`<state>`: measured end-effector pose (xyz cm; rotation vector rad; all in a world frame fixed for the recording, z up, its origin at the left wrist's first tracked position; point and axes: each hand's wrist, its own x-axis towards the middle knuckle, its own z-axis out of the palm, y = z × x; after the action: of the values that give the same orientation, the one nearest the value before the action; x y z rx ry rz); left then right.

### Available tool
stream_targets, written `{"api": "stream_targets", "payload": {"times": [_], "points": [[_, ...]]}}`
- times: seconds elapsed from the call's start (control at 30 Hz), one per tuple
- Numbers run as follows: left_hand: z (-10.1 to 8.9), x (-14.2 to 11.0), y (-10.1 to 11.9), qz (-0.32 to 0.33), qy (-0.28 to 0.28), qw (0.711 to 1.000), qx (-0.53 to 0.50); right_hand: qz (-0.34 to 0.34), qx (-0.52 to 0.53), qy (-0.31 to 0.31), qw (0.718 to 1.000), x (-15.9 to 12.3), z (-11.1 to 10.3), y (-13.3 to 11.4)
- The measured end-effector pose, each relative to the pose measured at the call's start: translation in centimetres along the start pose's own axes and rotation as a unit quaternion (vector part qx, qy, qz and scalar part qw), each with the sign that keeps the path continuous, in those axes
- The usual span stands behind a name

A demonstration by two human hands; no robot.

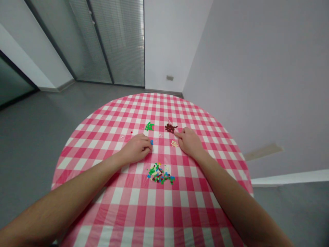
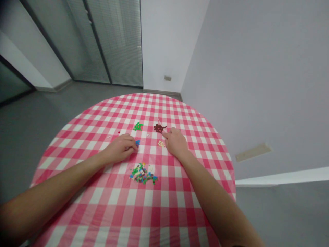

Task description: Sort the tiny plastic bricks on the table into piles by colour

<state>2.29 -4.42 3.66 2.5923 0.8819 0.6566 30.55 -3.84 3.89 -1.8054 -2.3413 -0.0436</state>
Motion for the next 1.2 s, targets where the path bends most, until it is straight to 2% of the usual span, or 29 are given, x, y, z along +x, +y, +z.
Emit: {"api": "stream_targets", "payload": {"times": [0.3,0.4,0.5,0.57,0.67,0.73,0.8,0.93,1.07,1.2], "points": [[-0.1,0.0,0.3,-0.005,-0.008,1.000,0.010,-0.016,-0.009,0.000,1.000,0.1,0.5,-0.1],[0.0,0.0,0.3,0.004,-0.008,1.000,0.010,-0.012,0.015,0.032,0.999,0.1,0.3,-0.2],[0.0,0.0,0.7,0.032,-0.023,0.999,-0.003,-0.043,0.099,0.075,0.991,-0.3,-0.1,-0.5],[0.0,0.0,1.0,0.053,-0.040,0.998,-0.020,-0.097,0.181,0.049,0.977,-0.6,-0.7,-0.9],[0.1,0.1,1.4,0.063,-0.052,0.996,-0.025,-0.202,0.269,-0.068,0.939,-1.4,-1.6,-2.3],[0.1,0.1,1.5,0.047,-0.046,0.998,-0.003,-0.263,0.277,-0.138,0.914,-2.0,-2.0,-3.5],[0.2,0.2,1.3,0.021,-0.028,0.999,0.026,-0.294,0.260,-0.173,0.903,-2.5,-2.1,-4.5],[0.2,0.3,0.7,-0.002,0.017,0.999,0.042,-0.299,0.230,-0.191,0.906,-2.9,-1.8,-5.4],[0.2,0.2,0.6,0.000,0.025,0.999,0.040,-0.290,0.236,-0.188,0.908,-2.8,-1.4,-5.5],[0.2,0.2,0.5,-0.003,0.023,0.999,0.038,-0.268,0.274,-0.141,0.913,-2.8,-1.4,-5.5]]}}
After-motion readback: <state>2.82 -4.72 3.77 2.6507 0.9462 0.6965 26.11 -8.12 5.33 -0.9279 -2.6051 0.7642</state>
